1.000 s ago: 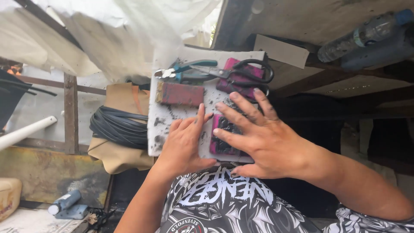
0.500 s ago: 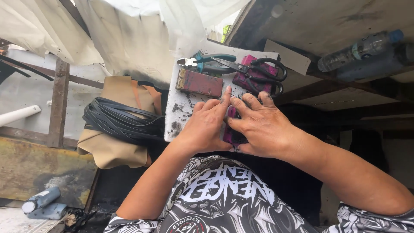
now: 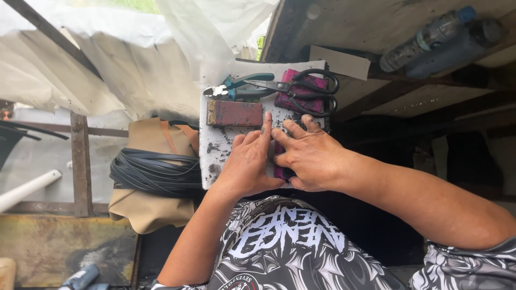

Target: Refilling an edge-dyeing machine with liquid dye and then feeding a leather strap through the roller to apply the dye to the edges.

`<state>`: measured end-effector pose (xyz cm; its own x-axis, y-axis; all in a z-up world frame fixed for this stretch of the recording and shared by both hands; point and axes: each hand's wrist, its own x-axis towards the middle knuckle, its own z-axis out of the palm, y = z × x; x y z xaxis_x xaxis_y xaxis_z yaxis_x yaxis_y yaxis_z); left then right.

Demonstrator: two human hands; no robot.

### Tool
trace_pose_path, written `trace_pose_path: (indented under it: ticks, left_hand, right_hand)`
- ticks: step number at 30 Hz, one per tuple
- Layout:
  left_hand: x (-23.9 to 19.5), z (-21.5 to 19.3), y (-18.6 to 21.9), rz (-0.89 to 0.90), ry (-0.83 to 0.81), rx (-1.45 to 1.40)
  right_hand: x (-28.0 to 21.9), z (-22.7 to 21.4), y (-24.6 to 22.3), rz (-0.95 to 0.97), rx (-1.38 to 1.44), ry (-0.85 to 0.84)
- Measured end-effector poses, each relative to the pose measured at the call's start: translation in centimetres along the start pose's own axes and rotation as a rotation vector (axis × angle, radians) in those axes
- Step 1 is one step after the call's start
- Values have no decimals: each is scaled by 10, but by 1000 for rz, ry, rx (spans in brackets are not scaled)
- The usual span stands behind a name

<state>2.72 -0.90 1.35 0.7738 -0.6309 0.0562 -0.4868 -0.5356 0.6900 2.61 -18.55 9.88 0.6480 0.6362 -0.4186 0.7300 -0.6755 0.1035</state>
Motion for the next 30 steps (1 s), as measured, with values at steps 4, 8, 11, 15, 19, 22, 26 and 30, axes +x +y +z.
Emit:
trace_pose_path:
  ticks: [4, 8, 11, 15, 19, 22, 26, 30]
  left_hand:
    - [-1, -1, 2, -12, -13, -2]
    - [-1, -1, 1, -9, -13, 1]
    - [-2, -6, 4, -17, -18, -2]
    - [-3, -9, 8, -14, 1, -8]
    - [-2, -3, 3, -13, -6, 14]
    - [-2, -5, 5, -16, -24, 17]
    - [-1, -7, 7, -9, -25, 10]
    - [-2, -3, 3, -11, -30, 52]
  right_hand:
    - [1, -2, 2, -21, 71, -70]
    - [-2, -9, 1, -1, 130, -78]
    - [-3, -5, 2, -3, 178, -77]
    - [-19, -6, 11, -23, 410, 0]
    - [-59, 3, 46, -24, 601, 302]
    - [-98, 18, 57, 121, 650, 552]
    - [-114, 59, 19, 281, 631, 786]
    - [-105, 92, -48, 315, 676, 892]
